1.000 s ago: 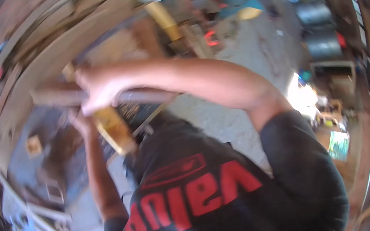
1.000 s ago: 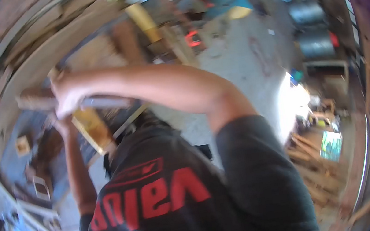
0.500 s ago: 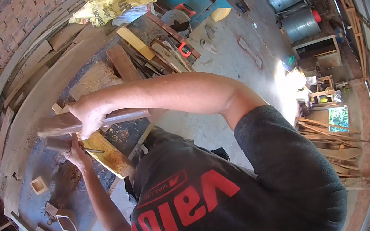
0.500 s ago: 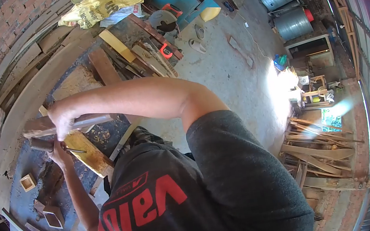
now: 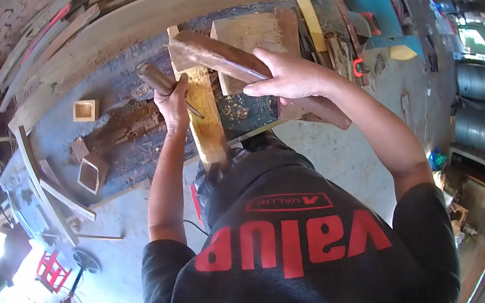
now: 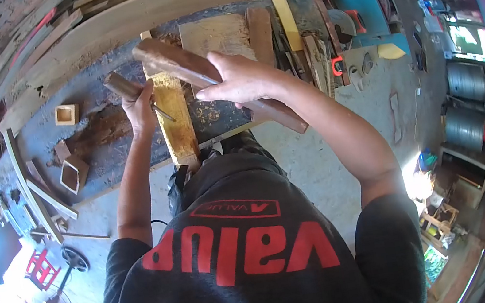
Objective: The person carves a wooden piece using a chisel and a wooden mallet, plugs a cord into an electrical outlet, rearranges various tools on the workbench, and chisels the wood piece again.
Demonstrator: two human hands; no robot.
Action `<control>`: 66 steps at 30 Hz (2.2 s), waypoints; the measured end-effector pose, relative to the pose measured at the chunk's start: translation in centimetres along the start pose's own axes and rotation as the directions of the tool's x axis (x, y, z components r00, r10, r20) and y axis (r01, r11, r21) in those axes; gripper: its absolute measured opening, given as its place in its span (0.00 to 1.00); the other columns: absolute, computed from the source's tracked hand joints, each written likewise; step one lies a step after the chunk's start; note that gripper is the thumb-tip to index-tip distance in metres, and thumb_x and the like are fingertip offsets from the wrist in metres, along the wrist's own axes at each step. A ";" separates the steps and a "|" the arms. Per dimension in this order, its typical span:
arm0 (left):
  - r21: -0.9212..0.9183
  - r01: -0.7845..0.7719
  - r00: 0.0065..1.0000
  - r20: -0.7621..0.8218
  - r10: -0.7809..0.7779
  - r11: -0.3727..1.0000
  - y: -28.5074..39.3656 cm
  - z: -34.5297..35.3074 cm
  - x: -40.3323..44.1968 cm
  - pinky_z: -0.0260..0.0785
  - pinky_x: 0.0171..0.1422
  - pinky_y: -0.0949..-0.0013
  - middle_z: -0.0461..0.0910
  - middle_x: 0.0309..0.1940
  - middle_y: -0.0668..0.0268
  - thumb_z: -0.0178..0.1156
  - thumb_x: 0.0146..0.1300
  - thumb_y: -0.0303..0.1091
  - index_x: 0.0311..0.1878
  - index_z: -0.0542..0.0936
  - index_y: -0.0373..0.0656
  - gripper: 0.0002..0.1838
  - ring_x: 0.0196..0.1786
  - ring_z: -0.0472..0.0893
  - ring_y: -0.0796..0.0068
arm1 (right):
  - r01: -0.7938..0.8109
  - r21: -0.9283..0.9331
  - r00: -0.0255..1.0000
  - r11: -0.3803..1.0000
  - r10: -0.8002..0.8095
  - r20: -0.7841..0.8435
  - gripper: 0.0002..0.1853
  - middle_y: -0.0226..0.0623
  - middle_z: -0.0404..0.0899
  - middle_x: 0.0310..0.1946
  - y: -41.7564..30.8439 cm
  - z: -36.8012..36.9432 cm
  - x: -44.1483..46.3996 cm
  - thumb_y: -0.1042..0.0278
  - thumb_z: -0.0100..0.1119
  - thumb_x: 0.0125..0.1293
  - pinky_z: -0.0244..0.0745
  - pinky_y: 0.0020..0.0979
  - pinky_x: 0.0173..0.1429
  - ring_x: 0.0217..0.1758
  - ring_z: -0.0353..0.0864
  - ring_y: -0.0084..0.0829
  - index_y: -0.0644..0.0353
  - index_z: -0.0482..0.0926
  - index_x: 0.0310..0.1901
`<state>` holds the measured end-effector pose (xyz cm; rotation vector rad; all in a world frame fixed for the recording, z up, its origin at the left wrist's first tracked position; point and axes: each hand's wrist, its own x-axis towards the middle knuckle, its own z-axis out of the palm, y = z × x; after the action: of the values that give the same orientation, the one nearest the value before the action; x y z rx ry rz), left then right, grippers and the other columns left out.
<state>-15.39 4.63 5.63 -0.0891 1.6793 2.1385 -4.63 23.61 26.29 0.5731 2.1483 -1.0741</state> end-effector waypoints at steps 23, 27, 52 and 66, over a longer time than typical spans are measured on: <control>0.337 -0.169 0.960 0.269 0.077 0.926 -6.5 -2.2 4.7 0.59 0.31 0.77 0.69 0.24 0.75 0.57 0.65 0.31 0.31 0.75 0.47 0.05 0.27 0.67 0.85 | 0.272 -0.098 0.904 0.957 -0.289 -0.316 0.40 0.54 0.81 0.47 -5.6 -0.5 1.1 0.53 0.72 0.48 0.76 0.44 0.54 0.50 0.82 0.49 0.69 0.68 0.57; 0.205 -0.008 0.975 0.219 -0.038 0.979 -2.3 0.5 1.6 0.56 0.30 0.77 0.65 0.21 0.76 0.61 0.63 0.32 0.27 0.71 0.50 0.10 0.24 0.63 0.86 | 0.370 0.065 0.827 0.927 -0.296 -0.479 0.43 0.56 0.80 0.49 -5.3 0.1 3.0 0.52 0.74 0.46 0.77 0.42 0.56 0.51 0.82 0.49 0.70 0.67 0.59; 0.156 -0.101 0.990 0.110 0.084 0.983 -0.4 -2.5 1.5 0.62 0.32 0.73 0.71 0.26 0.69 0.55 0.62 0.35 0.32 0.74 0.43 0.07 0.29 0.70 0.79 | 0.319 -0.005 0.890 0.948 -0.301 -0.342 0.42 0.55 0.82 0.44 -5.1 1.1 0.2 0.51 0.75 0.47 0.76 0.40 0.56 0.52 0.81 0.48 0.70 0.69 0.58; 0.174 0.010 0.987 0.157 -0.037 0.985 1.2 1.2 0.7 0.58 0.27 0.76 0.72 0.23 0.77 0.69 0.58 0.29 0.28 0.75 0.47 0.10 0.23 0.66 0.87 | 0.321 0.108 0.920 0.941 -0.283 -0.273 0.33 0.47 0.80 0.34 -4.7 -2.7 -1.8 0.49 0.67 0.61 0.79 0.30 0.27 0.25 0.81 0.29 0.72 0.66 0.51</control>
<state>-16.19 5.68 6.84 0.1094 1.7511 1.9184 -7.32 23.03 31.30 0.4758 2.4520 -1.4060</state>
